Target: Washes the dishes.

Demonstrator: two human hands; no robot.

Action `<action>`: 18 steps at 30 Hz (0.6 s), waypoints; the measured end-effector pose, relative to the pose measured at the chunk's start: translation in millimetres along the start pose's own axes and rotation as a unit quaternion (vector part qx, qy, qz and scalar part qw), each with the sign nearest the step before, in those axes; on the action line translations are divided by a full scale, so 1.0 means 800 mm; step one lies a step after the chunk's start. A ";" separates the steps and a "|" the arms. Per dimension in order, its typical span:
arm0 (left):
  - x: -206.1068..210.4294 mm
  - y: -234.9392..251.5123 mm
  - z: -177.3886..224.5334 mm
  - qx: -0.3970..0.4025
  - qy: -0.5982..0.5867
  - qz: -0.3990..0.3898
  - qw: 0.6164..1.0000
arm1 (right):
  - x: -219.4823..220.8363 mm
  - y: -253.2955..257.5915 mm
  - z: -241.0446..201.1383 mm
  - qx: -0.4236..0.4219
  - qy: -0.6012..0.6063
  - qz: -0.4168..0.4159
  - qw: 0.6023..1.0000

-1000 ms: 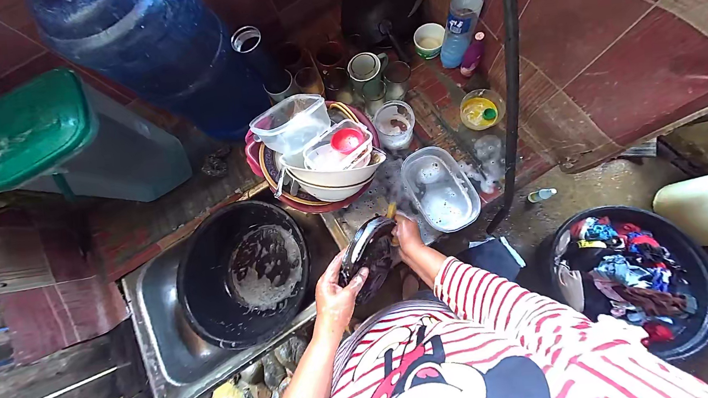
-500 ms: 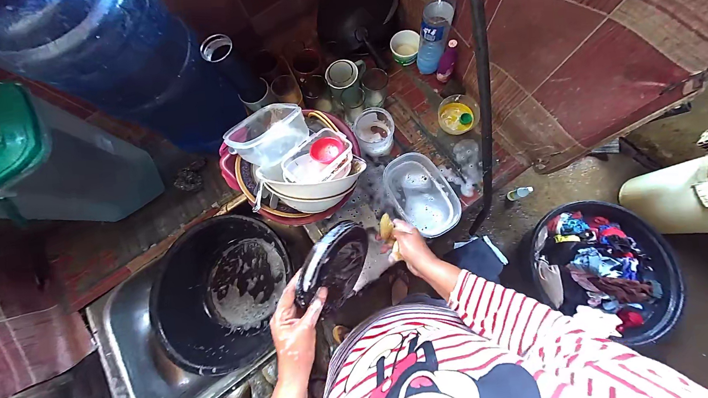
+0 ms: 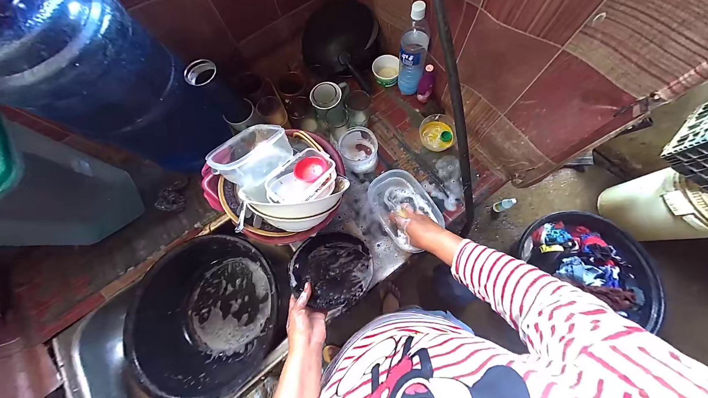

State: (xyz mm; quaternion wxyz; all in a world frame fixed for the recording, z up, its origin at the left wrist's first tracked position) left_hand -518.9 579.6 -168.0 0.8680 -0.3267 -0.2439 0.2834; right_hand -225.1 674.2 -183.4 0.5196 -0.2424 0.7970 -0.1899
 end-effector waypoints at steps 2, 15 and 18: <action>0.001 0.008 -0.014 -0.017 0.000 0.016 1.000 | 0.001 -0.005 -0.003 0.021 0.010 -0.019 1.000; 0.030 0.000 -0.003 -0.068 0.089 0.013 0.994 | -0.023 0.031 -0.002 0.122 -0.005 0.102 0.987; 0.039 -0.006 0.009 -0.044 0.095 -0.001 0.995 | -0.015 0.038 -0.015 0.103 0.013 0.102 0.989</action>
Point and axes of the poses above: each hand's wrist, its own y-axis towards the middle knuckle, its own x-axis out of the palm, z = x × y, the point moved 4 cm from there along y, towards the middle knuckle, and after that the axes turned 1 degree about z, right-handed, at the moved point
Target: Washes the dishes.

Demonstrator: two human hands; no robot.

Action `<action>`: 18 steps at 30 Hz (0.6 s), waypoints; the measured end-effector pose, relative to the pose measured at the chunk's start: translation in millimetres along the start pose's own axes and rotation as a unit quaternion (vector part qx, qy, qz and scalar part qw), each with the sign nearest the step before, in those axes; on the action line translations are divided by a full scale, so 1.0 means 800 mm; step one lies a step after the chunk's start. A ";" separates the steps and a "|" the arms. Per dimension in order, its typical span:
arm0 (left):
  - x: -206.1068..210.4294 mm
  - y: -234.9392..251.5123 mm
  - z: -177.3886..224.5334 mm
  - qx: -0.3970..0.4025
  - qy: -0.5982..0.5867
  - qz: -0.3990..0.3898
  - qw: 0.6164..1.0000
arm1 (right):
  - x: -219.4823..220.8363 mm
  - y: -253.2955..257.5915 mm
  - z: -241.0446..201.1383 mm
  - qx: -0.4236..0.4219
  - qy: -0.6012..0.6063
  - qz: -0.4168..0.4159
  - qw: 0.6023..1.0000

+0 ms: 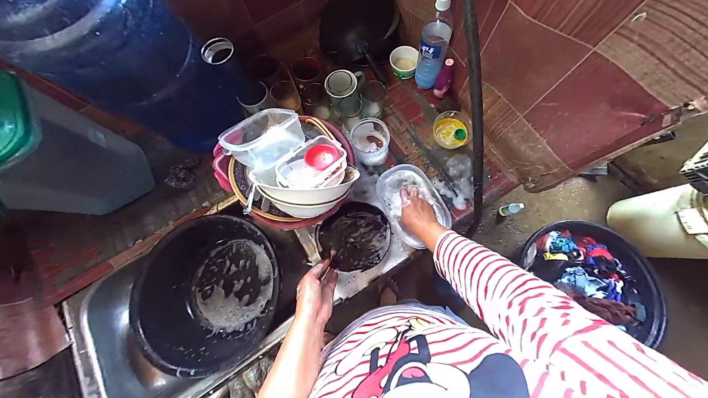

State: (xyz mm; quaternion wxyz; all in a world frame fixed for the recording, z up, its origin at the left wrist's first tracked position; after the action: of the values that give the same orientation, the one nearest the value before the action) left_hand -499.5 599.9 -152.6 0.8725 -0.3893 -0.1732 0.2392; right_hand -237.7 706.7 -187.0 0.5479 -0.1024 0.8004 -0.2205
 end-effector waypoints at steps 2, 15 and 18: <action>0.008 -0.009 0.010 0.024 0.005 -0.026 0.999 | -0.008 -0.001 -0.006 -0.044 0.119 0.002 0.992; 0.098 -0.012 -0.009 -0.052 -0.166 -0.189 0.967 | 0.014 -0.100 -0.162 -0.232 0.431 0.009 0.872; 0.104 -0.030 0.010 -0.065 -0.161 -0.123 0.977 | 0.001 -0.108 -0.177 -0.185 0.366 -0.023 0.912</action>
State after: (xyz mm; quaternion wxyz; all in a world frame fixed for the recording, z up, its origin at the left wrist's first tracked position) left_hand -427.9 637.2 -119.4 0.8287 -0.3774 -0.3730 0.1782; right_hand -375.6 664.1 -104.7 0.1823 -0.1326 0.9687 -0.1035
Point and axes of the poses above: each hand's wrist, its own y-axis towards the middle knuckle, its own x-axis out of the palm, z = x × y, the point moved 4 cm from there along y, towards the middle knuckle, and after that the axes turned 1 degree about z, right-handed, at the moved point
